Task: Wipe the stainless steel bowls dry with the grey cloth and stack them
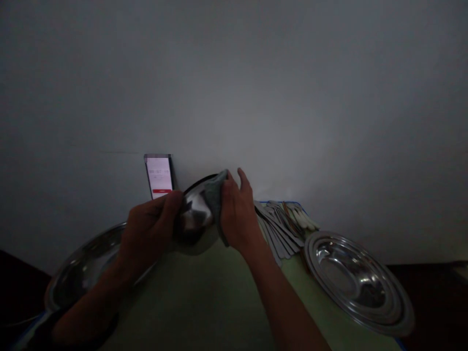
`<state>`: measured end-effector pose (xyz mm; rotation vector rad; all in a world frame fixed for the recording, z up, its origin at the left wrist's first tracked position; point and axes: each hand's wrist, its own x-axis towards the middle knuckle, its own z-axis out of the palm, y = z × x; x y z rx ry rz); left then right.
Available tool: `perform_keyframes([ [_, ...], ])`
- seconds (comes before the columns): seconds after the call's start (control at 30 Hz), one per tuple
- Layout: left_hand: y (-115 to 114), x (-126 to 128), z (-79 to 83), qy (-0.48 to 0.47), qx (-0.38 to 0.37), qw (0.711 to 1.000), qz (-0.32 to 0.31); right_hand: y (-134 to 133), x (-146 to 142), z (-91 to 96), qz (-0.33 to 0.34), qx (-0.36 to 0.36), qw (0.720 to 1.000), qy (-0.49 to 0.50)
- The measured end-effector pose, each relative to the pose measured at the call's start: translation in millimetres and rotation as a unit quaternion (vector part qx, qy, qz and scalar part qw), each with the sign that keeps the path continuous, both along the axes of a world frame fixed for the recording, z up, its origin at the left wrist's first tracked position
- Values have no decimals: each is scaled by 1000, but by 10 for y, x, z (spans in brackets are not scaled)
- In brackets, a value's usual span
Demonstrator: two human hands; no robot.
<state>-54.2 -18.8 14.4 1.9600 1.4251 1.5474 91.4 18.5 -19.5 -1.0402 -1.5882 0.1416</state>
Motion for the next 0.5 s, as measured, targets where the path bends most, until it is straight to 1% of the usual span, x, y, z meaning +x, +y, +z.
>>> perform_keyframes([
  [0.07,4,19,10,-19,-1,1000,3,-40,-21,7,-34,17,999,37],
  [0.1,11,18,16,-29,-8,1000,7,-85,-61,15,-37,37,998,42],
  [0.17,28,-6,29,-43,-22,999,11,-189,-161,41,-10,89,996,26],
  [0.23,43,-53,39,-52,-31,998,14,-266,-232,73,40,140,989,-14],
  [0.3,55,-100,41,-67,-41,997,7,-277,-234,97,75,164,983,-45],
  [0.37,72,-129,34,-92,-59,994,-8,-215,-175,99,87,159,982,-45],
  [0.43,102,-135,17,-129,-83,988,-17,-103,-86,74,84,133,988,-7],
  [0.5,149,-129,1,-187,-85,979,7,21,-8,28,72,80,993,55],
])
